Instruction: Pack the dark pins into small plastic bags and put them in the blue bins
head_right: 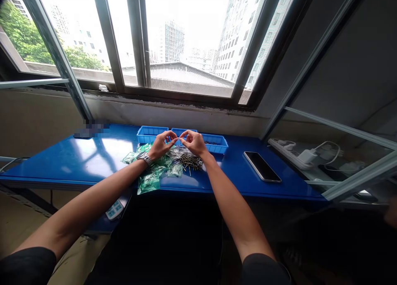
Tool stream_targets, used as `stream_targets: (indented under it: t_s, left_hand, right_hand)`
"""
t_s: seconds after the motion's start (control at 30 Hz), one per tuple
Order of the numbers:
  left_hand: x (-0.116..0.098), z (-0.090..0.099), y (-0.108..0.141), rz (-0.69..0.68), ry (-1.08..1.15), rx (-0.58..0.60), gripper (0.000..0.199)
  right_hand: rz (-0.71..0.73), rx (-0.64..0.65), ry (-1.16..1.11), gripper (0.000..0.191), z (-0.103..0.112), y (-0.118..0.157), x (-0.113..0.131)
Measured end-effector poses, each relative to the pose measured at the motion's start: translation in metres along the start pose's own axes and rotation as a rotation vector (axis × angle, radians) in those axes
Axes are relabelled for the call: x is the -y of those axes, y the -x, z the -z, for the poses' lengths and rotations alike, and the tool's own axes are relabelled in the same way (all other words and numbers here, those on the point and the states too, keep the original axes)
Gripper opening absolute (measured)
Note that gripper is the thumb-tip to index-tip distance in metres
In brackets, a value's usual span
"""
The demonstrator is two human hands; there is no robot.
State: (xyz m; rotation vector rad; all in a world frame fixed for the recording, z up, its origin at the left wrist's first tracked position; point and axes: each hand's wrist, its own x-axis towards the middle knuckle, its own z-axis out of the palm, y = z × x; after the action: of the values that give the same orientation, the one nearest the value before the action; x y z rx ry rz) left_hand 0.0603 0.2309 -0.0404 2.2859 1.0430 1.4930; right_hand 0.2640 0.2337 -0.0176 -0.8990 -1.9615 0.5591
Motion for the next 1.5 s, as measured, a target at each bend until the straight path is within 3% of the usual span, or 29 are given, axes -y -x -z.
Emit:
stream_targets:
  t_s: [0.23, 0.47, 0.67, 0.9, 1.13, 1.33, 1.5]
  left_hand:
    - [-0.0006, 0.0007, -0.0003, -0.009, 0.036, -0.022, 0.015]
    - [0.0008, -0.0001, -0.0005, 0.002, 0.033, 0.003, 0.020]
    - [0.0016, -0.0013, 0.0003, -0.017, 0.019, 0.087, 0.025]
    - [-0.0006, -0.0003, -0.0003, 0.007, 0.029, -0.001, 0.016]
    - [-0.0032, 0.0012, 0.0000, -0.001, 0.033, -0.015, 0.015]
    - [-0.0022, 0.0010, -0.0001, 0.006, 0.024, -0.011, 0.018]
    - [-0.0003, -0.0001, 0.0004, -0.013, 0.032, 0.074, 0.019]
  right_hand:
    - [-0.037, 0.127, -0.008, 0.030, -0.0028, -0.0001, -0.0013]
    - [-0.004, -0.007, -0.010, 0.027, -0.0017, 0.0007, -0.0003]
    - [0.012, 0.031, -0.022, 0.029, -0.0039, 0.0002, -0.0003]
    - [-0.002, -0.001, -0.001, 0.032, -0.0002, 0.0002, -0.0003]
    - [-0.029, 0.115, 0.027, 0.031, -0.0034, -0.0002, -0.0016]
    - [-0.005, 0.015, 0.038, 0.027, -0.0007, 0.0012, 0.0023]
    - [0.016, -0.010, 0.024, 0.027, -0.0033, 0.0010, 0.0016]
